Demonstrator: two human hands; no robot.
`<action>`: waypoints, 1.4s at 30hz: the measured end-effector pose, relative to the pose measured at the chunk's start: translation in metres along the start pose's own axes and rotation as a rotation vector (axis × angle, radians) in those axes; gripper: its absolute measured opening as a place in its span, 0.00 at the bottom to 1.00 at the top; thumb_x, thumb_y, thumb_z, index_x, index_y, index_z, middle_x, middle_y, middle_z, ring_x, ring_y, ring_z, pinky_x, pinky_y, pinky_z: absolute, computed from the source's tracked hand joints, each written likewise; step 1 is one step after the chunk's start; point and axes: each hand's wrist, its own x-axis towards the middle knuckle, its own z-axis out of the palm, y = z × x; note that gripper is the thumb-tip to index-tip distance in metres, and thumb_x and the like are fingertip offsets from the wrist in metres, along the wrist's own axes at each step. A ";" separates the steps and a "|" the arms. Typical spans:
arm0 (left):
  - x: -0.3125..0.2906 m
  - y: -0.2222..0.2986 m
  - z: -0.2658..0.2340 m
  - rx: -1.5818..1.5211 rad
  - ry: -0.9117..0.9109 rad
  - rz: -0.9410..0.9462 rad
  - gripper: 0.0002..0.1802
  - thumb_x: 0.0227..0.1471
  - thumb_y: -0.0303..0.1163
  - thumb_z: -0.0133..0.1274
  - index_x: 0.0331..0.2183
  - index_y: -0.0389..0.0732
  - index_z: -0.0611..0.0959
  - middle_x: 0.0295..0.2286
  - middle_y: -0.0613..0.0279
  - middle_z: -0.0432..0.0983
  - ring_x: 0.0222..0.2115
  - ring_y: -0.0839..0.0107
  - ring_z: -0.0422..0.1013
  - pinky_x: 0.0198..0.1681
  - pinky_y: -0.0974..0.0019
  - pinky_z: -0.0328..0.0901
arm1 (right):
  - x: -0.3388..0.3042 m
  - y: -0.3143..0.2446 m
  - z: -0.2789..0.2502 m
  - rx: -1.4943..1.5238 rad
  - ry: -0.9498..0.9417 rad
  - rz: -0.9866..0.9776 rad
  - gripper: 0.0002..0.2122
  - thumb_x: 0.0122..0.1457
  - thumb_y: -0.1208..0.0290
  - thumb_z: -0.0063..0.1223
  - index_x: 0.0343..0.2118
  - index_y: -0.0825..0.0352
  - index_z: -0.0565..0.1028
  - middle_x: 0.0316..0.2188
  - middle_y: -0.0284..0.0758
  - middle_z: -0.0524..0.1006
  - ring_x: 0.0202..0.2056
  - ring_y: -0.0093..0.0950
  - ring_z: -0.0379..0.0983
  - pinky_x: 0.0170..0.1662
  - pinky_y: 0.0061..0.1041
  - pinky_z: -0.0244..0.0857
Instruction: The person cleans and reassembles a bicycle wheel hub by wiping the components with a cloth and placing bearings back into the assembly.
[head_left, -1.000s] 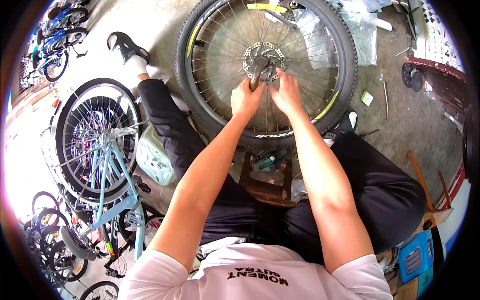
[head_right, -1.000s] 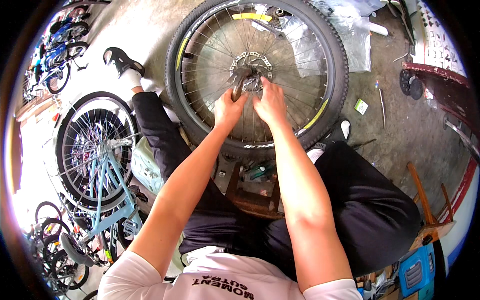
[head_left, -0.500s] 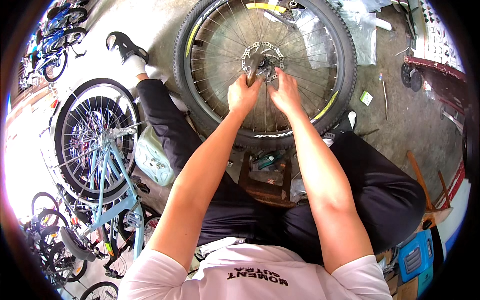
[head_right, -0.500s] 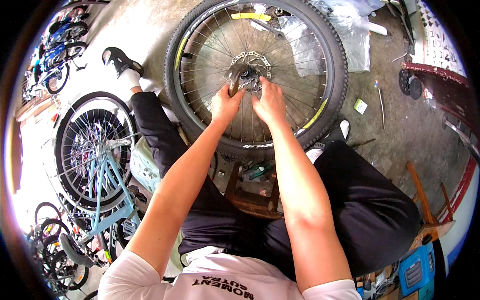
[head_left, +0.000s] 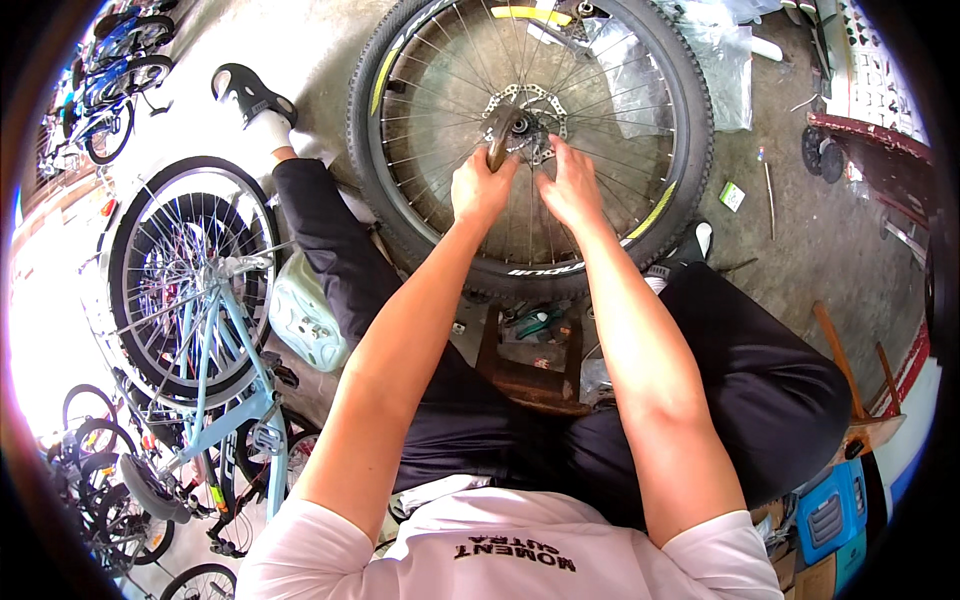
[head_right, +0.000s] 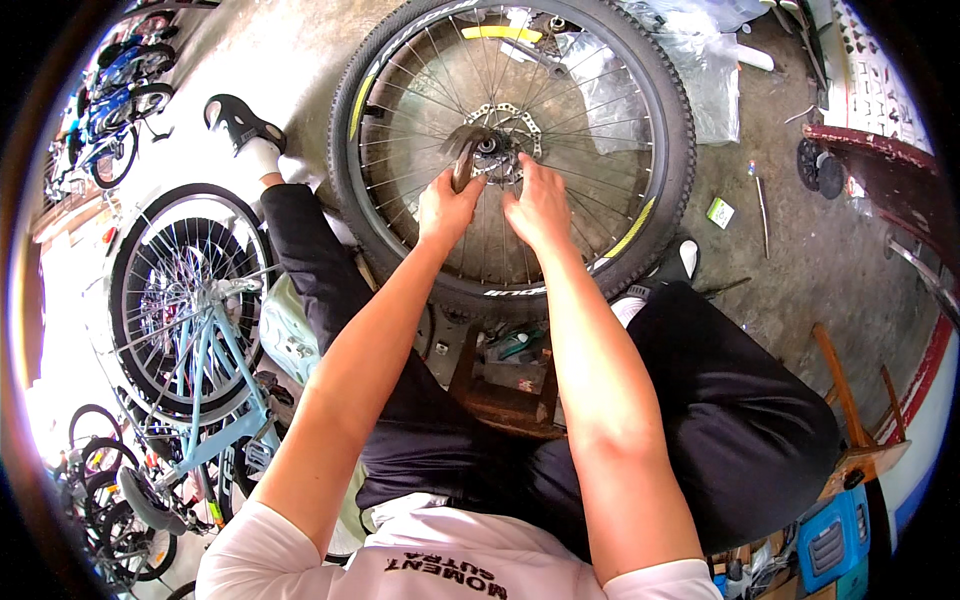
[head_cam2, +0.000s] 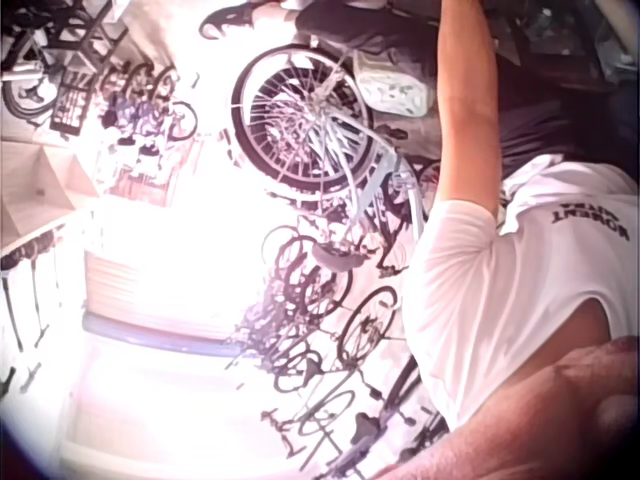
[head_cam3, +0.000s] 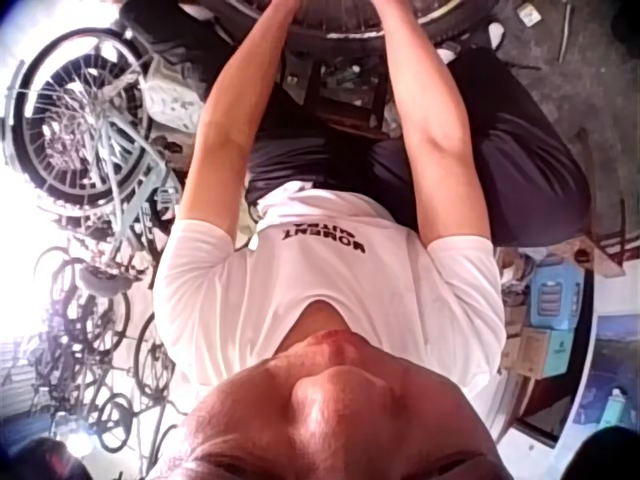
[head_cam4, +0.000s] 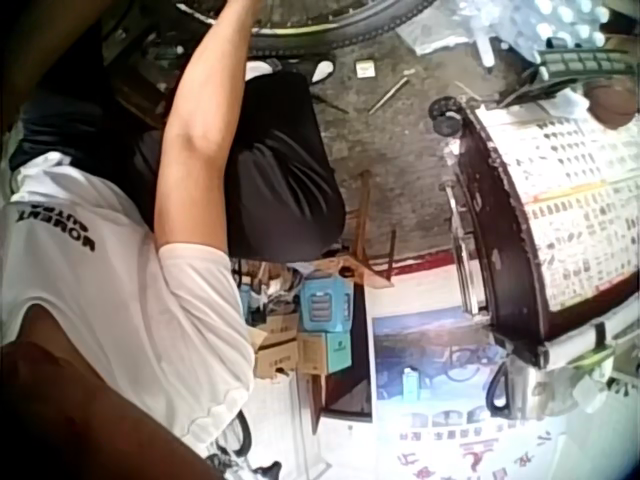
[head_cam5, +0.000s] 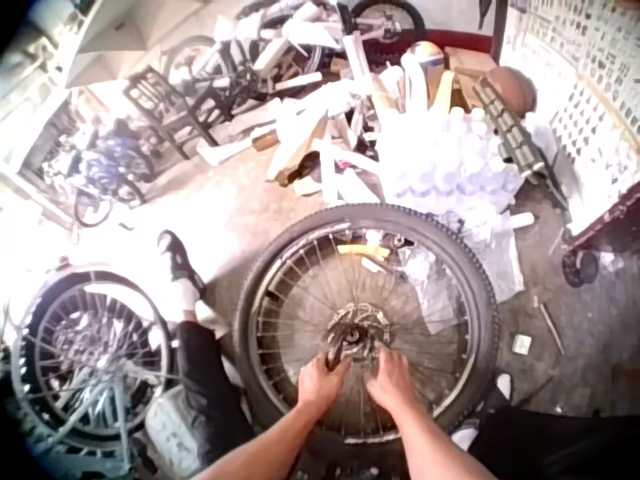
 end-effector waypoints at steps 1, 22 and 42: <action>0.000 -0.004 0.001 0.001 -0.001 -0.002 0.26 0.48 0.51 0.59 0.30 0.33 0.81 0.29 0.39 0.79 0.35 0.41 0.76 0.41 0.49 0.68 | 0.000 0.000 0.002 -0.001 0.006 0.007 0.32 0.52 0.67 0.59 0.61 0.63 0.64 0.56 0.43 0.71 0.58 0.44 0.62 0.62 0.39 0.57; -0.012 -0.010 -0.007 -0.024 0.029 -0.002 0.25 0.48 0.49 0.59 0.32 0.34 0.81 0.30 0.40 0.80 0.35 0.41 0.76 0.41 0.49 0.69 | 0.001 0.008 0.006 -0.014 0.000 0.000 0.33 0.53 0.65 0.59 0.62 0.62 0.62 0.57 0.43 0.70 0.59 0.45 0.62 0.63 0.38 0.57; -0.017 -0.009 -0.004 0.020 0.108 0.130 0.24 0.49 0.50 0.58 0.32 0.36 0.80 0.29 0.42 0.79 0.34 0.42 0.76 0.39 0.48 0.69 | 0.001 0.004 0.004 -0.029 0.002 -0.002 0.31 0.53 0.66 0.58 0.62 0.62 0.63 0.56 0.42 0.71 0.58 0.44 0.64 0.62 0.39 0.58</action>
